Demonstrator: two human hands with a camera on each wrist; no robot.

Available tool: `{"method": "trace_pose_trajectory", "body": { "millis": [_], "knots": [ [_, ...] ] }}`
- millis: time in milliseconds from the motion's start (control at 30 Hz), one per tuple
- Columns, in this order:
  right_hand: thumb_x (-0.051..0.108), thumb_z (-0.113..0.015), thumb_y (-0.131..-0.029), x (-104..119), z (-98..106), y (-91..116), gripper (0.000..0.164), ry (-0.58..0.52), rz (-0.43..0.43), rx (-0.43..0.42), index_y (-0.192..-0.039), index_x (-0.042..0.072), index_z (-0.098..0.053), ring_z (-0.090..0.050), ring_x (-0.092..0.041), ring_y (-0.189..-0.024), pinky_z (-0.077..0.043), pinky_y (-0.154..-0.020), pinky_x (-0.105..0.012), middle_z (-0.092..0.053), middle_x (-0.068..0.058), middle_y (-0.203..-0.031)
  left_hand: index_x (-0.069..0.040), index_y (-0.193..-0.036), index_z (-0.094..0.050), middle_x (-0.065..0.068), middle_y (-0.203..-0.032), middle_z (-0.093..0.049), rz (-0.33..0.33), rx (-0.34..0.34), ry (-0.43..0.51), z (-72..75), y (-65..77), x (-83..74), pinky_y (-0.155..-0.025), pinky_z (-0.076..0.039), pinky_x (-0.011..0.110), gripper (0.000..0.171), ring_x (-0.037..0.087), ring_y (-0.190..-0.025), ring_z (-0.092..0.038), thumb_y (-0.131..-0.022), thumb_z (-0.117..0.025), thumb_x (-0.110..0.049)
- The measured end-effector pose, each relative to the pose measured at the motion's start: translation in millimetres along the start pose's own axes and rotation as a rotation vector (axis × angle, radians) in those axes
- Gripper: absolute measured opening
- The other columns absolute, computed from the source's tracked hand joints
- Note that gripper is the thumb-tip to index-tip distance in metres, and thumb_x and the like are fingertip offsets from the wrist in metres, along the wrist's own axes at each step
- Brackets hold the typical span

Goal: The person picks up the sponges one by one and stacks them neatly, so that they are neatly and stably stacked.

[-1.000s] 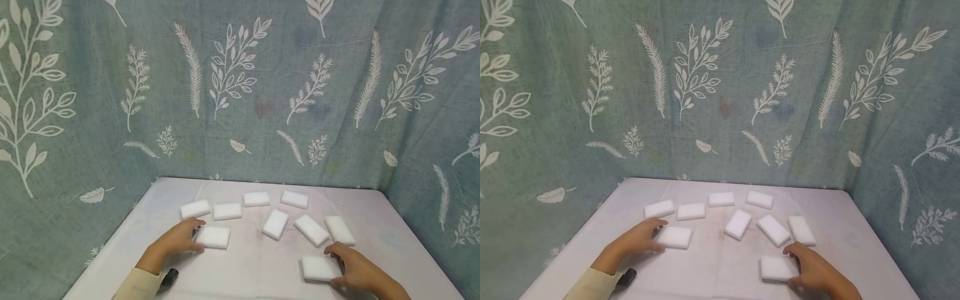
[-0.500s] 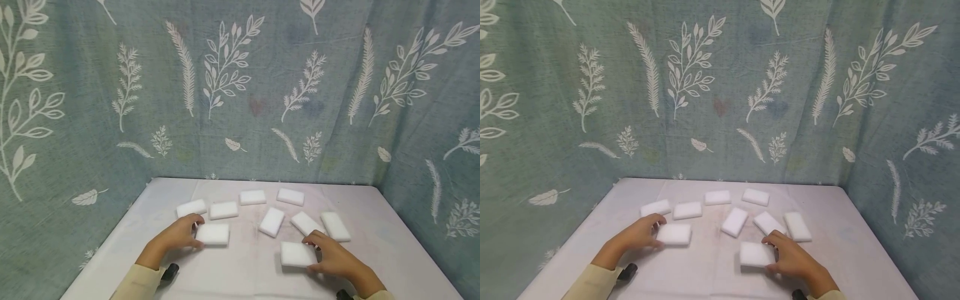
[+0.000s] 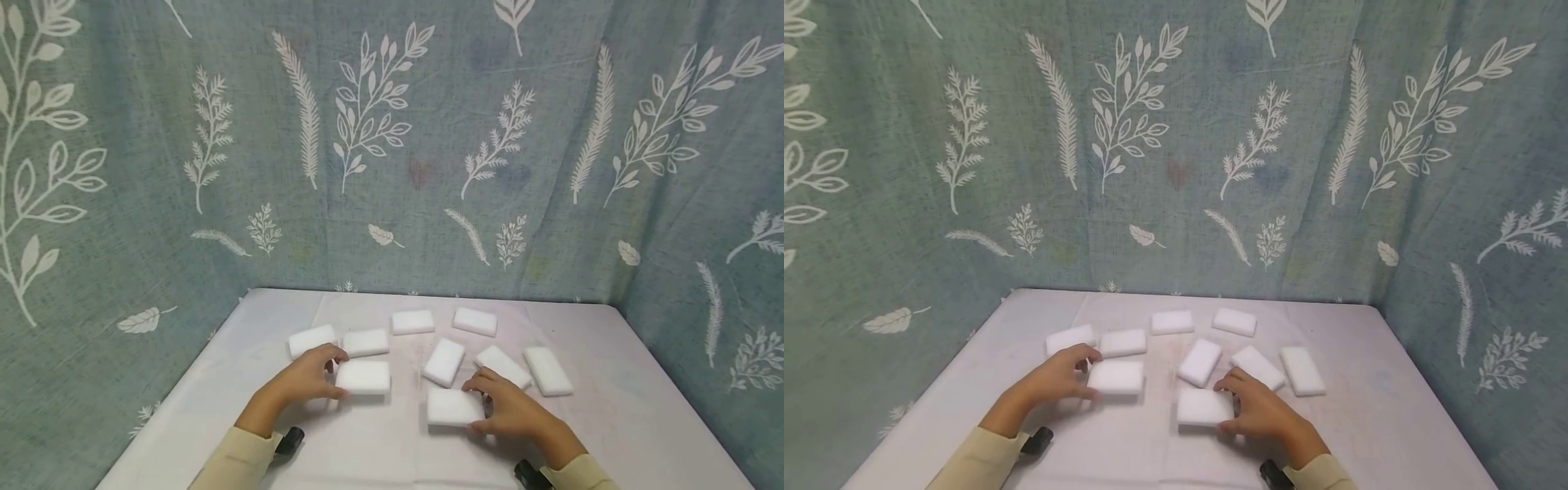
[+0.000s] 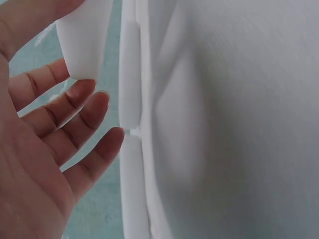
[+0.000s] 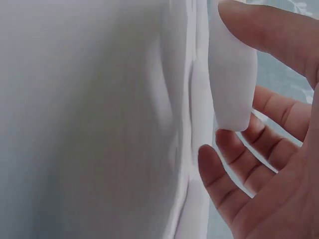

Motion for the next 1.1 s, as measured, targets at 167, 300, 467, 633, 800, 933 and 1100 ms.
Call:
{"method": "trace_pose_trajectory", "body": {
  "millis": [167,300,467,633,800,933,1100],
  "knots": [
    [0.041,-0.086,-0.070,7,-9,-13,0.055,-0.002,0.029,-0.004,-0.115,0.020,-0.062,-0.048,-0.005,-0.088,-0.045,-0.075,-0.025,-0.051,0.011,-0.111,-0.013,-0.117,-0.062,-0.010,-0.099,-0.056,-0.043,0.000,0.034,-3.3,-2.7,-12.3,-0.073,-0.047,0.031,0.066,0.016,-0.088,-0.054,-0.064,-0.089,-0.042],
    [0.046,-0.085,-0.071,7,-15,-18,0.058,0.001,0.015,0.019,-0.117,0.019,-0.062,-0.047,-0.007,-0.089,-0.044,-0.075,-0.025,-0.051,0.011,-0.113,-0.016,-0.117,-0.062,-0.012,-0.101,-0.056,-0.078,0.012,0.045,-8.4,-4.9,-20.9,-0.074,-0.047,0.031,0.065,0.016,-0.090,-0.055,-0.066,-0.087,-0.047],
    [0.049,-0.084,-0.070,7,-24,-20,0.060,0.015,-0.001,0.017,-0.117,0.020,-0.062,-0.047,-0.007,-0.088,-0.043,-0.076,-0.025,-0.050,0.012,-0.112,-0.019,-0.117,-0.062,-0.014,-0.101,-0.056,-0.073,0.001,0.039,-11.4,-4.7,-24.8,-0.076,-0.047,0.031,0.064,0.015,-0.092,-0.055,-0.066,-0.086,-0.050],
    [0.051,-0.085,-0.068,6,-28,-16,0.065,0.012,-0.009,-0.020,-0.120,0.019,-0.063,-0.047,-0.007,-0.088,-0.043,-0.074,-0.025,-0.050,0.013,-0.109,-0.019,-0.117,-0.062,-0.015,-0.103,-0.056,-0.102,-0.007,0.050,-14.7,-4.6,-29.8,-0.078,-0.048,0.031,0.064,0.013,-0.093,-0.055,-0.067,-0.085,-0.051],
    [0.052,-0.086,-0.065,2,-31,-10,0.072,-0.019,-0.047,-0.053,-0.124,0.018,-0.063,-0.048,-0.006,-0.090,-0.045,-0.077,-0.026,-0.051,0.013,-0.107,-0.019,-0.117,-0.062,-0.015,-0.104,-0.057,-0.153,-0.004,0.080,-17.5,-9.2,-45.3,-0.079,-0.048,0.032,0.062,0.014,-0.094,-0.055,-0.069,-0.083,-0.053],
    [0.052,-0.086,-0.064,3,-42,-9,0.071,-0.132,-0.090,-0.087,-0.122,0.017,-0.064,-0.050,-0.008,-0.093,-0.046,-0.080,-0.029,-0.053,0.013,-0.107,-0.019,-0.117,-0.062,-0.016,-0.103,-0.057,-0.149,0.021,0.069,-19.2,-10.3,-53.6,-0.079,-0.048,0.032,0.063,0.014,-0.094,-0.056,-0.069,-0.083,-0.055],
    [0.053,-0.085,-0.063,5,-50,-10,0.068,-0.180,-0.116,-0.114,-0.119,0.019,-0.065,-0.051,-0.009,-0.092,-0.048,-0.079,-0.028,-0.054,0.012,-0.106,-0.019,-0.114,-0.064,-0.016,-0.101,-0.058,-0.172,0.024,0.043,-24.4,-13.7,-60.2,-0.077,-0.048,0.030,0.060,0.014,-0.093,-0.057,-0.068,-0.084,-0.053]
  ]
}}
Point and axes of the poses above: each hand's wrist, its own y-axis away from the middle knuckle, its own z-axis out of the back of the hand, x = y × z, the point moved 3 cm from there along -y, towards the middle knuckle
